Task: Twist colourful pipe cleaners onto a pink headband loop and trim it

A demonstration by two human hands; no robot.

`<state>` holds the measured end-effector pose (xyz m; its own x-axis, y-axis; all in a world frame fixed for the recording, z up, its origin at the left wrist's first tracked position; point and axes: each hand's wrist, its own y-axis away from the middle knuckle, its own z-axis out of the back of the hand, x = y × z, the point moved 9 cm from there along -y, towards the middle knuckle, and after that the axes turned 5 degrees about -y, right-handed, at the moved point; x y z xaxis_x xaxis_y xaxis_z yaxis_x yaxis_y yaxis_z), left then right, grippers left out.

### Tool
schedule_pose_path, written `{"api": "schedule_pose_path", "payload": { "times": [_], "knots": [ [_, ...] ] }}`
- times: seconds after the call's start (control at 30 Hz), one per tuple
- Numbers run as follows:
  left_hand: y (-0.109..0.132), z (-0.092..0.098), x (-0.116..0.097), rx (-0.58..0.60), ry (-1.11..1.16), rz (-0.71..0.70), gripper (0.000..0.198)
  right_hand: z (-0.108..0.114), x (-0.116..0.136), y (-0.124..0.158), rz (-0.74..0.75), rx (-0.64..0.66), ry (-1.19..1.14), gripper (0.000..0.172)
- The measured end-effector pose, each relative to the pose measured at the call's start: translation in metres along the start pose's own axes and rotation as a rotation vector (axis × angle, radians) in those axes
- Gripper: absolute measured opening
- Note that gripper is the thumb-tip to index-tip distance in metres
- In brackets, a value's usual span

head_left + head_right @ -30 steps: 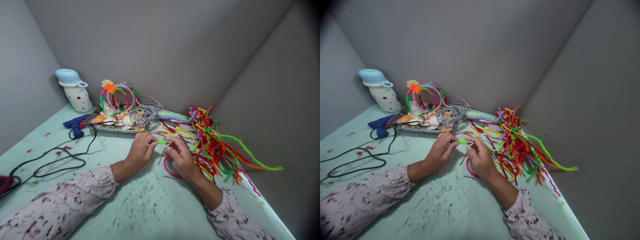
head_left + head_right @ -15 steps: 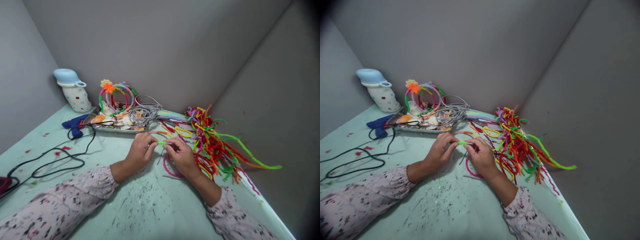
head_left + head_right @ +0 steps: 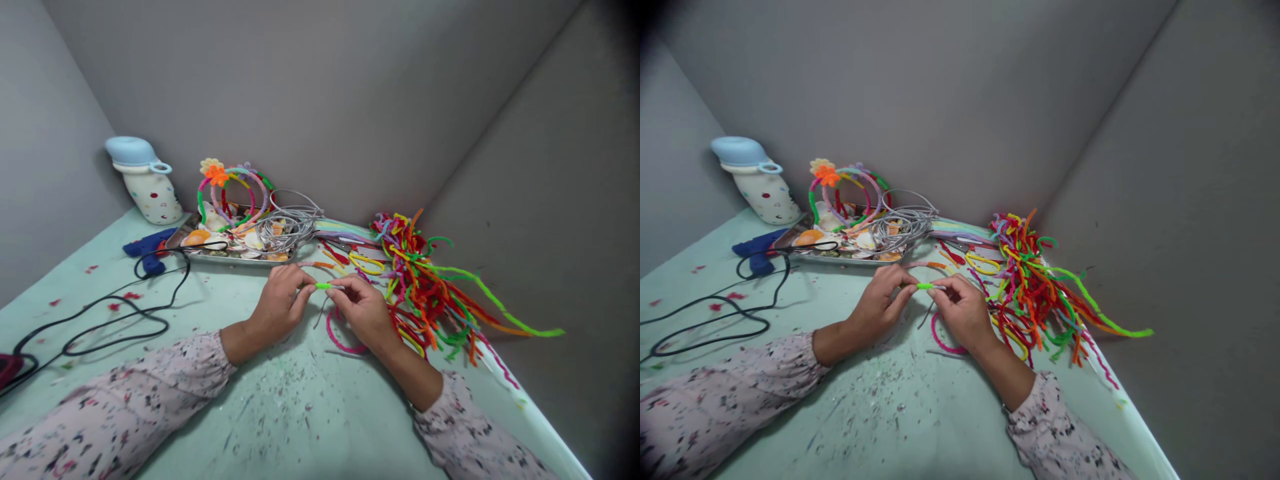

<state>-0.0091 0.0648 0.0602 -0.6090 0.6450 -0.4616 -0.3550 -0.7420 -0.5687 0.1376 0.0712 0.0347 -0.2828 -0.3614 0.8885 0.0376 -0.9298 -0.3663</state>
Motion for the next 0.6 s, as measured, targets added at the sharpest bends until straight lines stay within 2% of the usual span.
{"api": "schedule_pose_path", "payload": {
  "times": [0.17, 0.6],
  "knots": [
    [-0.0002, 0.0011, 0.0021, -0.021, 0.006, 0.003, 0.016, -0.0029, -0.0032, 0.0, 0.01, 0.032, -0.03, 0.018],
    [-0.0005, 0.0009, 0.0011, -0.016, 0.013, -0.003, 0.016, 0.0025, 0.0009, -0.0013, 0.01, 0.004, 0.01, 0.015]
  ]
}}
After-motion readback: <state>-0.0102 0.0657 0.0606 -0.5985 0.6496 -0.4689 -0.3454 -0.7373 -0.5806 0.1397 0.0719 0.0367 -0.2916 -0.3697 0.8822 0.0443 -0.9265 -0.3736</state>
